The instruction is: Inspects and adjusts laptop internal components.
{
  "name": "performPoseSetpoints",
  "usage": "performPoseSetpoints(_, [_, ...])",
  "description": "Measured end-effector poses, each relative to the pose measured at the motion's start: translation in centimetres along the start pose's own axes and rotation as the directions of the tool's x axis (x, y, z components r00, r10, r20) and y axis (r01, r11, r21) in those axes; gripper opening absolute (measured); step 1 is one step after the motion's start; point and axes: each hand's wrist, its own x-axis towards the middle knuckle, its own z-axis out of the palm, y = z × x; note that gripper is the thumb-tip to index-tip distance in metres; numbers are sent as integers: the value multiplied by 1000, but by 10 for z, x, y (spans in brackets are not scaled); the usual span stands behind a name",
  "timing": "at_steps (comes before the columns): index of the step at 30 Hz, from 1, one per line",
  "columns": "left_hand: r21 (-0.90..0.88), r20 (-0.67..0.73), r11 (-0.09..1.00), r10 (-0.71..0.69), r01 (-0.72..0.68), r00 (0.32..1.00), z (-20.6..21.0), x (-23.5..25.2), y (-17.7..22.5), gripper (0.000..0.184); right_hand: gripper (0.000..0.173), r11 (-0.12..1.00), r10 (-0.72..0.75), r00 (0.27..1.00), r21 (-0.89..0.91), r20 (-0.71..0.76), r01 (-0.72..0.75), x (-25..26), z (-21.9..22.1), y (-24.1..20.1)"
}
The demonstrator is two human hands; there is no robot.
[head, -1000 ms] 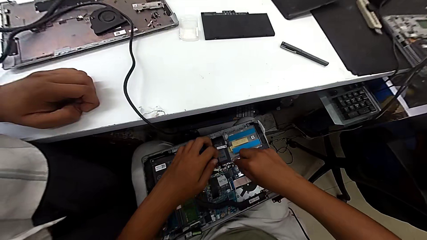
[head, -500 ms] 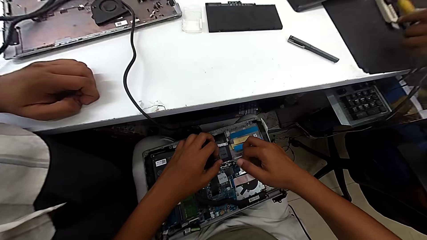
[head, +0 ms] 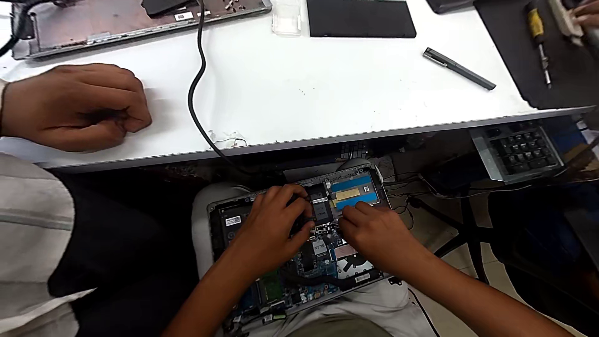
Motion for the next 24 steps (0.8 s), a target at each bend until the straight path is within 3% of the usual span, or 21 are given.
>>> performPoseSetpoints(5, [-28,-1,1000,-6,6,1000,-1,-1,-2,19,15,999,26,1000,42,11,-27,4,10,10])
performPoseSetpoints(12, [-60,-4,998,16,-16,1000,0,-4,1,19,20,967,42,986,240,163,-80,4,1,18])
performPoseSetpoints(16, [-24,29,1000,-2,2,1000,2,-1,10,22,26,968,36,982,237,184,-79,5,0,15])
performPoseSetpoints(24, [-23,24,1000,-9,10,1000,3,0,10,22,18,945,-76,996,321,43,58,3,6,9])
